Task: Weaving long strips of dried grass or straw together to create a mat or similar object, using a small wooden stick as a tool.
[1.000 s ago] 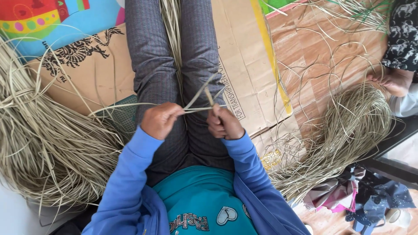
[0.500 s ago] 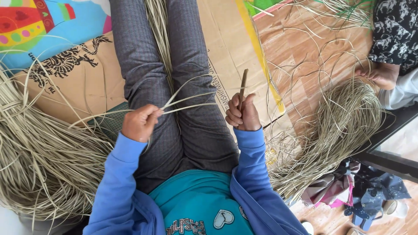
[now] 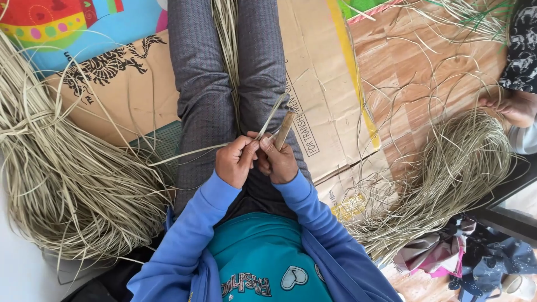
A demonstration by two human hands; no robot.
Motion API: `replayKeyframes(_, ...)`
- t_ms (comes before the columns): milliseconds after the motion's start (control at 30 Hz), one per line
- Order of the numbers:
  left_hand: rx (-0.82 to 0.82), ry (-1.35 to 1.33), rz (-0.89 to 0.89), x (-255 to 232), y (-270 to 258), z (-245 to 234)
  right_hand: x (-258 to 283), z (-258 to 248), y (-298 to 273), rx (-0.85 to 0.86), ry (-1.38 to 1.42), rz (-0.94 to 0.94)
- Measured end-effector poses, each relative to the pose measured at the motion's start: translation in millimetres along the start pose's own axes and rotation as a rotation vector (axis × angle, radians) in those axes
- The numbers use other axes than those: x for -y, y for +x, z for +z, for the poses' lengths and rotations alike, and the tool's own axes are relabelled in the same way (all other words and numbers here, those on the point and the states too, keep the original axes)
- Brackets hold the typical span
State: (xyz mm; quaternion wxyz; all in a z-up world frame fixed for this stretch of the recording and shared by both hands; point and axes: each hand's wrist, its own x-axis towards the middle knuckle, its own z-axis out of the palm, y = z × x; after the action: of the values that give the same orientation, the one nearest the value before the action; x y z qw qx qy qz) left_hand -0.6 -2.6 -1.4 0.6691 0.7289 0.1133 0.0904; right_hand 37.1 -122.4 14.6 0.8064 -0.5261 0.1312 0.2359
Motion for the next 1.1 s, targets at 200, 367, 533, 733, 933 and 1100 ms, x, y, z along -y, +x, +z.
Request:
replayKeyframes(200,0.015,0.045,-0.029,25,-8,9,-36,-35,18,-0.037,0.009,-0.015)
replayKeyframes(367,0.234,0.166,-0.249,-10,-1,-13,-41,-48,29,-0.029,0.02,-0.058)
replayKeyframes(533,0.054,-0.002,-0.117,-10,19,-22,-41,-36,22,0.072,0.024,-0.044)
replayKeyframes(733,0.028,-0.27,-0.302,55,15,-10,-53,-45,27,0.164,0.015,0.02)
replayKeyframes(933,0.004,-0.312,-0.332,60,14,-4,-56,-49,30,0.193,0.026,0.035)
replayKeyframes(1100,-0.031,-0.433,-0.27,79,15,10,-55,-50,31,0.194,0.012,0.043)
